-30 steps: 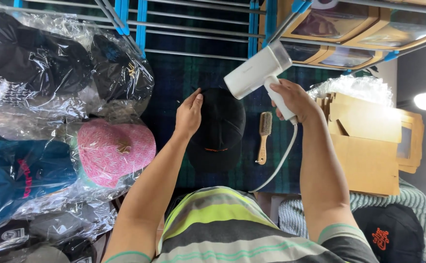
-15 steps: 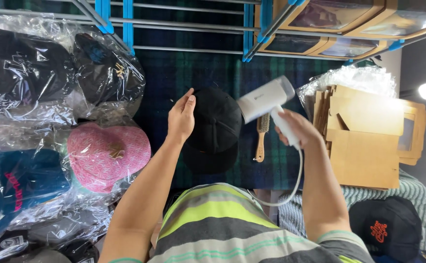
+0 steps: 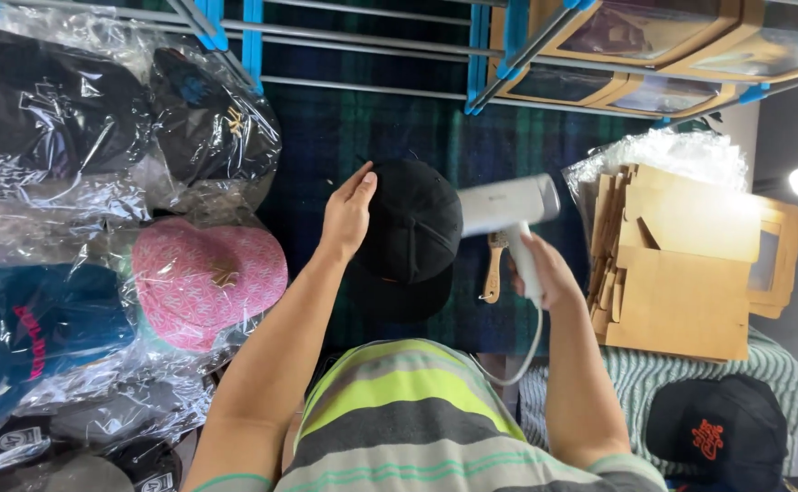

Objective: The person uses a handheld lint remover to clean a black baseball cap placed on a table. They move the device over the cap's surface to remove lint and then use a wooden brush to sweep the cap. The person handles the cap and the tools throughout the process.

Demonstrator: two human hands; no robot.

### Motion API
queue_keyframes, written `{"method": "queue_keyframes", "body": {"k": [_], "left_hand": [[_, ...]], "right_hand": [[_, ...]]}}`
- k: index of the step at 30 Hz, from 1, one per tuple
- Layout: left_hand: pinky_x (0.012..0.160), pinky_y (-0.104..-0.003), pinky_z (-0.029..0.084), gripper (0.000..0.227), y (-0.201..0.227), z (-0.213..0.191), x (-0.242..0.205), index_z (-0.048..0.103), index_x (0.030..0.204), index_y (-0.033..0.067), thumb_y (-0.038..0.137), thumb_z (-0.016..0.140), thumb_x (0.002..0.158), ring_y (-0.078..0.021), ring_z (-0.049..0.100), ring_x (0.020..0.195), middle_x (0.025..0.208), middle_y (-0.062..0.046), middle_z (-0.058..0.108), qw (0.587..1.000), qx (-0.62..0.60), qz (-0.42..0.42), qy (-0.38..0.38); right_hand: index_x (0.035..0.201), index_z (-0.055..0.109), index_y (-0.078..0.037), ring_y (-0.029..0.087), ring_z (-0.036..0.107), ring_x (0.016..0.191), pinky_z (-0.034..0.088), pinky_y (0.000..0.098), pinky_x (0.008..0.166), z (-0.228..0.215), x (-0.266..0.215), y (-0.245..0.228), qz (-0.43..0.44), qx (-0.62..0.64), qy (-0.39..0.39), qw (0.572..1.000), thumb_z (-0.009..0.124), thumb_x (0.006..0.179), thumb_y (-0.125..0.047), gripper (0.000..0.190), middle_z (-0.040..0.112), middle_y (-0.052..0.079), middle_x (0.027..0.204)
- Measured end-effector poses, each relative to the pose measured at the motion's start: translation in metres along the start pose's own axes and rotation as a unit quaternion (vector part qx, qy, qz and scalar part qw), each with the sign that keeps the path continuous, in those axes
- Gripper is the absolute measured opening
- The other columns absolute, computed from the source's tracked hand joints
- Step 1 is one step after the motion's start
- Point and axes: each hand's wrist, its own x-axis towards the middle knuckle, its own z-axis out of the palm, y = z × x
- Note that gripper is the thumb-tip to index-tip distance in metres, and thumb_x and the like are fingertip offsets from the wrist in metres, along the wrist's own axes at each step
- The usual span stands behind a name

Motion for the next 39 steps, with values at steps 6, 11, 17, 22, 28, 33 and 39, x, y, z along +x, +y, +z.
{"method": "queue_keyframes", "body": {"k": [6, 11, 17, 22, 28, 33, 39], "left_hand": [[0.120, -0.044, 0.037, 0.062, -0.005, -0.008, 0.004, 0.058, 0.147, 0.0272, 0.061, 0.059, 0.095, -0.0289, 0.045, 0.144, 0.151, -0.010, 0.055, 0.998, -0.041, -0.045, -0.018], [0.119, -0.048, 0.038, 0.066, -0.006, -0.012, 0.006, 0.054, 0.150, 0.0184, 0.059, 0.055, 0.099, -0.0358, 0.043, 0.146, 0.153, -0.020, 0.050, 0.992, -0.106, -0.061, -0.035], [0.109, -0.049, 0.049, 0.060, -0.049, -0.016, 0.040, 0.056, 0.148, 0.0186, 0.055, 0.056, 0.101, -0.0387, 0.051, 0.139, 0.149, -0.023, 0.053, 0.979, -0.169, -0.108, -0.037], [0.111, -0.053, 0.047, 0.054, -0.061, -0.024, 0.040, 0.057, 0.147, 0.0189, 0.048, 0.058, 0.102, -0.0416, 0.048, 0.140, 0.153, -0.024, 0.048, 0.974, -0.183, -0.125, -0.042], [0.114, -0.053, 0.044, 0.053, -0.072, -0.024, 0.045, 0.054, 0.149, 0.0159, 0.045, 0.054, 0.105, -0.0421, 0.044, 0.143, 0.156, -0.024, 0.045, 0.975, -0.183, -0.126, -0.029], [0.116, -0.052, 0.043, 0.052, -0.065, -0.018, 0.038, 0.056, 0.147, 0.0130, 0.042, 0.056, 0.104, -0.0403, 0.045, 0.143, 0.156, -0.023, 0.045, 0.964, -0.235, -0.120, -0.013], [0.118, -0.051, 0.040, 0.055, -0.087, -0.009, 0.040, 0.056, 0.147, 0.0129, 0.047, 0.051, 0.105, -0.0393, 0.046, 0.143, 0.153, -0.022, 0.049, 0.964, -0.240, -0.113, 0.025]], "right_hand": [[0.135, 0.048, 0.001, 0.030, 0.056, 0.033, 0.045, 0.0412, 0.026, -0.008, -0.064, 0.027, -0.023, 0.035, -0.012, 0.999, 0.046, 0.106, -0.030, 0.043, 0.053, 0.021, 0.068], [0.132, 0.055, 0.004, 0.030, 0.060, 0.034, 0.047, 0.0389, 0.028, 0.014, -0.082, -0.033, -0.141, -0.083, -0.005, 0.987, 0.053, 0.102, -0.023, 0.040, 0.059, 0.022, 0.061], [0.110, 0.068, 0.001, 0.028, 0.064, 0.045, 0.052, 0.0413, 0.045, 0.086, -0.084, -0.130, -0.368, -0.365, -0.032, 0.855, 0.073, 0.095, -0.026, 0.031, 0.064, 0.016, 0.057], [0.122, 0.064, 0.009, 0.032, 0.061, 0.041, 0.049, 0.0445, 0.038, 0.087, -0.047, -0.151, -0.344, -0.412, -0.062, 0.841, 0.068, 0.097, -0.033, 0.049, 0.062, 0.022, 0.055], [0.137, 0.058, -0.004, 0.025, 0.063, 0.042, 0.056, 0.0376, 0.036, 0.037, 0.017, -0.102, -0.152, -0.146, -0.041, 0.977, 0.063, 0.101, -0.034, 0.046, 0.061, 0.017, 0.067], [0.117, 0.065, -0.010, 0.029, 0.061, 0.041, 0.053, 0.0397, 0.037, 0.013, 0.024, -0.019, -0.012, -0.013, 0.021, 1.000, 0.064, 0.099, -0.042, 0.037, 0.057, 0.018, 0.061], [0.122, 0.059, -0.007, 0.028, 0.059, 0.038, 0.048, 0.0395, 0.032, -0.010, -0.030, 0.076, -0.004, 0.061, 0.037, 0.997, 0.061, 0.102, -0.039, 0.038, 0.058, 0.017, 0.064]]}}
